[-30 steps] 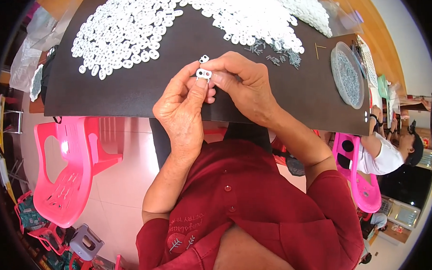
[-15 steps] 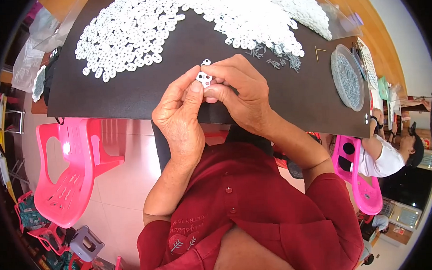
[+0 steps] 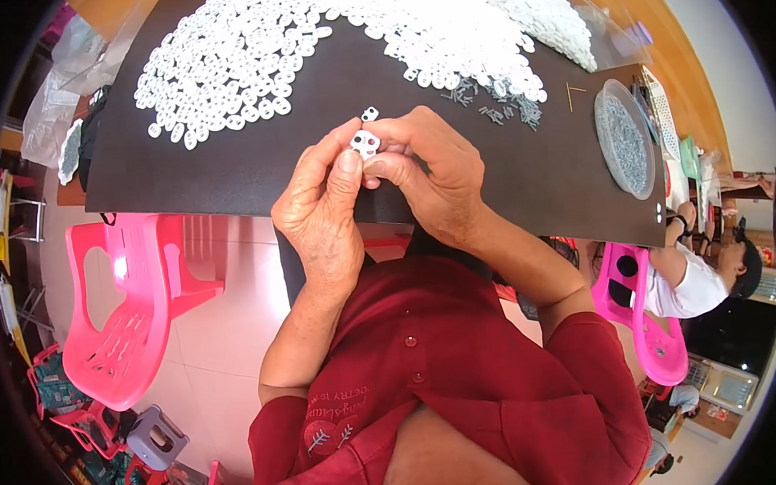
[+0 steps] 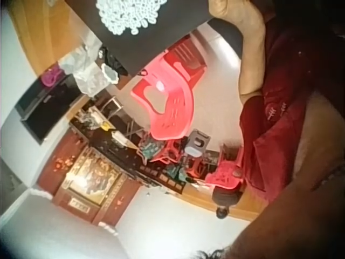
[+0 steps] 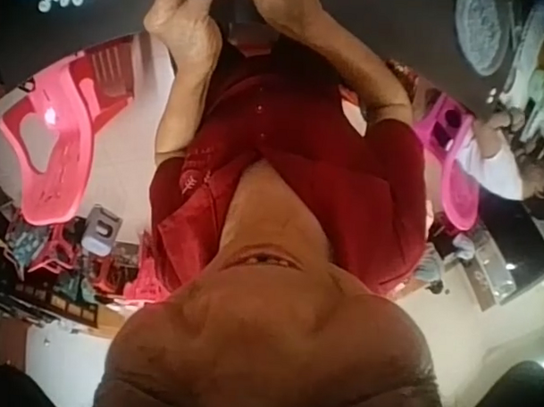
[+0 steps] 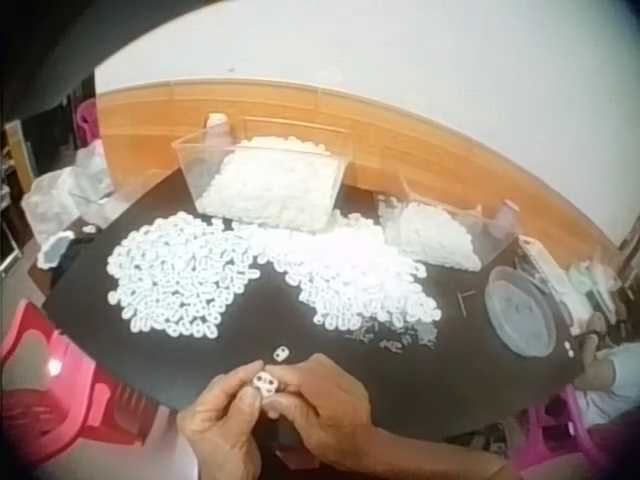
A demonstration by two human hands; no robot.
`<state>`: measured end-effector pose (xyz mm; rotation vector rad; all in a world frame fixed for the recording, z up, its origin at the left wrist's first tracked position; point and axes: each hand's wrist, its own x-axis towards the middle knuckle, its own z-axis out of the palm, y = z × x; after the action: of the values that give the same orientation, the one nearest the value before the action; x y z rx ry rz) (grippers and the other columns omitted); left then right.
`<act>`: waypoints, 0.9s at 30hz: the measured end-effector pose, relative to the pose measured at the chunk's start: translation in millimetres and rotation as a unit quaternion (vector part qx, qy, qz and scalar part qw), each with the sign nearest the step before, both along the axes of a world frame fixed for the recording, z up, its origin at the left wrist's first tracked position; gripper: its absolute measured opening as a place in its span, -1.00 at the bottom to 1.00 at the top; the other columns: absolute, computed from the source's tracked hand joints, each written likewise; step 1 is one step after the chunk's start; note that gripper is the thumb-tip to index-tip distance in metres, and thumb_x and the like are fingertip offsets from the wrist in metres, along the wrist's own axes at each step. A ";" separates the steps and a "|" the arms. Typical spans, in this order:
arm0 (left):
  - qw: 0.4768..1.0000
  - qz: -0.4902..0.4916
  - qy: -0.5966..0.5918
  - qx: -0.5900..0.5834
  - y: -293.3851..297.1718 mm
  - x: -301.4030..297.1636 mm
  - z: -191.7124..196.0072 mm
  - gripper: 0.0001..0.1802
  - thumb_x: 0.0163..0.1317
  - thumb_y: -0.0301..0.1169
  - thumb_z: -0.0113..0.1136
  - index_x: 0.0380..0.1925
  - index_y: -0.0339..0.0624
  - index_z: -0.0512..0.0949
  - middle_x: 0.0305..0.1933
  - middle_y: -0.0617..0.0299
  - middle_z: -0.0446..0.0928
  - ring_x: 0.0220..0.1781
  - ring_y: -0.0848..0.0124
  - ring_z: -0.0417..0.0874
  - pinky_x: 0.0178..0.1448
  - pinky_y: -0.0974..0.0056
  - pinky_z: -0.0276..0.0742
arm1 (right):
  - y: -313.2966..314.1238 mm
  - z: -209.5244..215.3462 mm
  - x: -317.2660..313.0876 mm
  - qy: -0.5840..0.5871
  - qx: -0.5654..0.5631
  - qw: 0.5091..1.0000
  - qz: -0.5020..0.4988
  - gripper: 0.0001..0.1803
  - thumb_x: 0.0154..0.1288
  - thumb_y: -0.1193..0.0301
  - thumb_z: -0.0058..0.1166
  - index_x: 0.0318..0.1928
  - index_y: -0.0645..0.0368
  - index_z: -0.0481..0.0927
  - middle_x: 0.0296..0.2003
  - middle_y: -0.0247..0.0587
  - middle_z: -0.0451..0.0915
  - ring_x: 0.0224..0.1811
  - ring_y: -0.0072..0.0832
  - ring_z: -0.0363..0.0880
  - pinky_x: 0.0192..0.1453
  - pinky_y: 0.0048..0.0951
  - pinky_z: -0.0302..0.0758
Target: Assembling small plastic hardware components by attaching metal clips to them by hand.
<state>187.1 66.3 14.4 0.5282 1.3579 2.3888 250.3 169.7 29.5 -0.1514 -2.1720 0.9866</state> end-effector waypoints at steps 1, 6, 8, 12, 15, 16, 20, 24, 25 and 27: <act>1.000 0.006 0.002 0.003 0.1 0.3 -0.4 -0.78 0.26 -0.56 0.11 -0.10 -0.41 0.55 -0.29 0.22 0.53 -0.37 0.57 0.48 -0.26 0.49 0.47 | -1.1 0.0 -0.5 0.004 0.001 1.000 -0.002 -0.75 0.08 0.62 0.16 -0.17 0.26 0.58 -0.43 -0.30 0.50 -0.45 -0.60 0.45 -0.39 -0.59 0.39; 0.999 0.021 0.022 0.009 0.6 1.5 -7.8 -0.79 0.28 -0.54 0.10 -0.11 -0.39 0.55 -0.28 0.25 0.51 -0.37 0.59 0.45 -0.27 0.51 0.44 | -3.8 -1.6 -1.2 0.017 -0.007 1.000 0.004 -0.75 0.10 0.62 0.14 -0.16 0.28 0.58 -0.43 -0.28 0.50 -0.46 -0.61 0.44 -0.40 -0.59 0.38; 1.000 0.021 0.014 0.018 0.4 0.7 -7.1 -0.80 0.28 -0.53 0.10 -0.12 -0.38 0.55 -0.28 0.25 0.51 -0.36 0.60 0.44 -0.28 0.51 0.43 | -5.4 -1.8 -1.2 0.016 -0.003 1.000 0.005 -0.75 0.11 0.62 0.13 -0.14 0.28 0.58 -0.43 -0.27 0.50 -0.46 -0.60 0.44 -0.40 -0.60 0.37; 1.000 0.021 0.021 0.008 -0.9 1.1 -7.7 -0.80 0.29 -0.51 0.10 -0.12 -0.36 0.54 -0.28 0.26 0.51 -0.36 0.61 0.44 -0.28 0.52 0.43 | -8.5 -4.7 0.0 0.020 -0.022 1.000 0.006 -0.73 0.13 0.62 0.12 -0.11 0.29 0.57 -0.42 -0.25 0.51 -0.46 -0.59 0.43 -0.40 -0.60 0.37; 1.000 0.024 0.010 0.015 -0.4 2.9 -7.6 -0.81 0.29 -0.50 0.10 -0.13 -0.35 0.54 -0.28 0.27 0.50 -0.37 0.62 0.44 -0.28 0.52 0.43 | -8.8 -9.1 -0.8 0.032 -0.028 0.999 0.008 -0.73 0.13 0.62 0.13 -0.10 0.30 0.56 -0.43 -0.25 0.51 -0.46 -0.58 0.42 -0.41 -0.59 0.36; 0.999 0.026 0.016 0.014 -0.2 2.8 -7.8 -0.81 0.29 -0.49 0.11 -0.14 -0.35 0.53 -0.29 0.27 0.50 -0.37 0.62 0.43 -0.28 0.52 0.42 | -8.5 -10.3 -1.2 0.042 -0.025 0.999 0.007 -0.73 0.12 0.61 0.14 -0.11 0.30 0.56 -0.43 -0.25 0.51 -0.46 -0.57 0.42 -0.41 -0.58 0.36; 0.998 0.048 0.031 0.001 0.6 4.2 -9.6 -0.82 0.30 -0.45 0.11 -0.17 -0.33 0.53 -0.31 0.30 0.50 -0.38 0.64 0.43 -0.28 0.53 0.42 | -8.2 -10.3 -3.3 0.064 0.012 0.998 0.002 -0.73 0.12 0.61 0.15 -0.12 0.31 0.56 -0.44 -0.26 0.51 -0.47 -0.55 0.41 -0.42 -0.57 0.35; 0.996 0.055 0.064 -0.034 0.0 2.8 -9.9 -0.82 0.31 -0.43 0.10 -0.18 -0.32 0.53 -0.32 0.31 0.50 -0.39 0.65 0.43 -0.28 0.53 0.43 | -11.1 -12.8 -4.6 0.067 0.025 0.997 -0.014 -0.72 0.12 0.61 0.15 -0.11 0.31 0.55 -0.46 -0.28 0.49 -0.47 -0.53 0.40 -0.43 -0.56 0.34; 0.997 0.054 0.053 -0.022 1.0 3.3 -9.7 -0.82 0.31 -0.42 0.10 -0.18 -0.32 0.53 -0.32 0.31 0.50 -0.39 0.65 0.43 -0.29 0.54 0.43 | -12.4 -12.9 -4.4 0.071 0.021 0.997 -0.021 -0.71 0.12 0.61 0.15 -0.10 0.31 0.55 -0.46 -0.28 0.49 -0.47 -0.53 0.39 -0.43 -0.56 0.34; 0.997 0.058 0.043 -0.015 0.9 3.6 -8.2 -0.82 0.31 -0.41 0.10 -0.19 -0.31 0.53 -0.33 0.31 0.50 -0.39 0.65 0.43 -0.29 0.54 0.43 | -15.7 -12.1 -4.7 0.067 0.014 0.997 -0.022 -0.71 0.12 0.60 0.15 -0.09 0.30 0.55 -0.45 -0.28 0.48 -0.46 -0.54 0.39 -0.42 -0.56 0.34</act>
<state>190.7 67.2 6.2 0.5660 1.4964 2.4583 245.6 154.0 17.4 -0.1156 -2.0502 0.9151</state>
